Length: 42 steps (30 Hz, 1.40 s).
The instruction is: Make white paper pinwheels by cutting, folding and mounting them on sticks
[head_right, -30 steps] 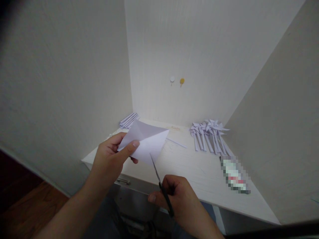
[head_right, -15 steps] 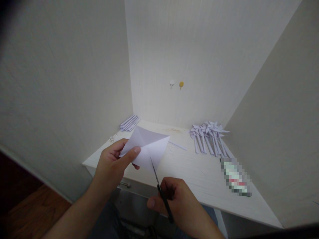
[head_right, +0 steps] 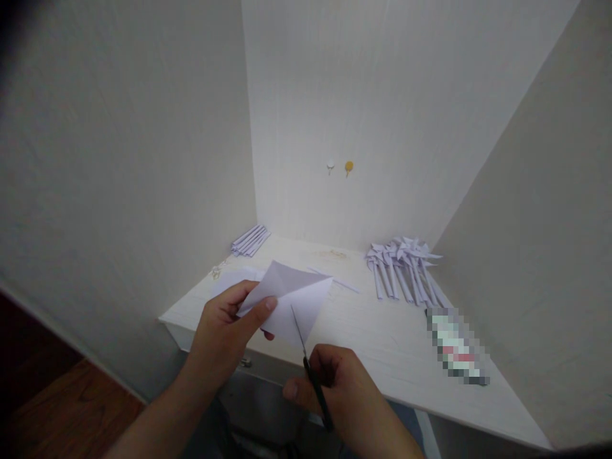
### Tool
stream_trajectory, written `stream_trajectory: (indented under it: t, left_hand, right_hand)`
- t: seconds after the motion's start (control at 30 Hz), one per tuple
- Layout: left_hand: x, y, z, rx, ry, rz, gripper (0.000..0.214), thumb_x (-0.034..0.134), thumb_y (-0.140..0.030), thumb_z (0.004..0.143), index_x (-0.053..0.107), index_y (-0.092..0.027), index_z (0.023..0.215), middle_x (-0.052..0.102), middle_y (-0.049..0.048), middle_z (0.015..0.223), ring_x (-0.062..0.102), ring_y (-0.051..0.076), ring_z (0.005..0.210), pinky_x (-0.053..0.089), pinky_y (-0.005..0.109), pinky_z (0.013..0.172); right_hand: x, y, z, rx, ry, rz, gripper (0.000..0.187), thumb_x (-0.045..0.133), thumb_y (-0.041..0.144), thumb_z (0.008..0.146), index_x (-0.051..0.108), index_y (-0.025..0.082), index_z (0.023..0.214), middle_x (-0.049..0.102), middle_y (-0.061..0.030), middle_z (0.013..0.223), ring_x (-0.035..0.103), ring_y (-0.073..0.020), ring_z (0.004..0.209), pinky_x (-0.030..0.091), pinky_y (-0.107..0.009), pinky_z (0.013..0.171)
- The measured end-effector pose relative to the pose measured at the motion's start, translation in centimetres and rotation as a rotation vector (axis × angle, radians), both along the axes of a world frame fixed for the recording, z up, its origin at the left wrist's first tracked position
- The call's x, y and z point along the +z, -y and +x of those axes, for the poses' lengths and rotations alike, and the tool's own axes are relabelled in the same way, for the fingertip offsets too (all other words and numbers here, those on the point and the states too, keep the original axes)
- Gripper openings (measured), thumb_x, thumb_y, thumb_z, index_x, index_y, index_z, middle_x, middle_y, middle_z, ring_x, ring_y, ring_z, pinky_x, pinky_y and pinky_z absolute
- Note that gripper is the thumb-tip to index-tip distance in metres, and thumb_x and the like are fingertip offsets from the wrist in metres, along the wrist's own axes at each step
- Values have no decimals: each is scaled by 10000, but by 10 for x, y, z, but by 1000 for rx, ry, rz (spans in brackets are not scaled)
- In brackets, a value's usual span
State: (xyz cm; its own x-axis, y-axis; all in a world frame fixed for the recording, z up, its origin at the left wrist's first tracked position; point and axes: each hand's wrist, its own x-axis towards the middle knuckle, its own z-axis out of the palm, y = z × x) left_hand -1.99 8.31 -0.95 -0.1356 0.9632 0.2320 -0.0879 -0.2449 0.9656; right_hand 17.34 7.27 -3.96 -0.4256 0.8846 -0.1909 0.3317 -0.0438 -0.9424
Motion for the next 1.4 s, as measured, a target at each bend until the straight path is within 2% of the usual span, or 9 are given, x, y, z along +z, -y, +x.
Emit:
stream_trajectory:
  t: [0.2, 0.53, 0.87, 1.07, 1.3, 1.4]
  left_hand:
    - [-4, -1, -1, 10, 23, -11, 185, 767, -340, 808, 724, -161, 825, 672, -10, 624, 613, 123, 505, 521, 218, 476]
    - [-5, -1, 1, 17, 43, -8, 182, 773, -339, 802, 722, -165, 813, 669, -12, 612, 603, 117, 493, 514, 206, 458]
    - [-9, 0, 2, 25, 77, -9, 209, 784, -360, 791, 720, -162, 803, 662, -12, 611, 601, 125, 506, 531, 218, 462]
    - [-11, -2, 1, 29, 68, 3, 203, 767, -349, 797, 716, -152, 796, 657, -15, 595, 601, 119, 499, 524, 210, 461]
    - [-10, -4, -11, 81, 68, 24, 188, 791, -315, 768, 707, -153, 815, 690, -16, 642, 602, 117, 512, 524, 214, 466]
    - [-7, -7, -27, 107, 27, 38, 194, 813, -320, 752, 730, -155, 809, 693, -16, 653, 599, 114, 540, 516, 210, 497]
  right_hand:
    - [-7, 1, 0, -23, -29, -11, 438, 822, 567, 700, 635, 171, 716, 514, 29, 612, 423, -135, 592, 339, -257, 552]
    - [-3, 1, 2, -23, -32, -14, 402, 845, 514, 700, 643, 167, 699, 503, 36, 595, 399, -124, 568, 316, -257, 538]
    - [-11, -2, 3, -12, 32, -29, 437, 773, 539, 694, 497, 201, 666, 401, 54, 621, 311, -120, 602, 237, -273, 542]
    - [-12, -4, 4, -24, 58, -22, 464, 800, 495, 670, 431, 219, 619, 349, 72, 592, 288, -113, 593, 214, -271, 528]
    - [-24, 1, 12, 65, 126, -61, 263, 789, 365, 713, 611, 172, 710, 499, 49, 642, 371, -117, 604, 284, -262, 557]
    - [-23, -3, 23, 18, 202, -49, 254, 794, 383, 692, 684, 156, 717, 552, 27, 623, 423, -131, 592, 315, -269, 556]
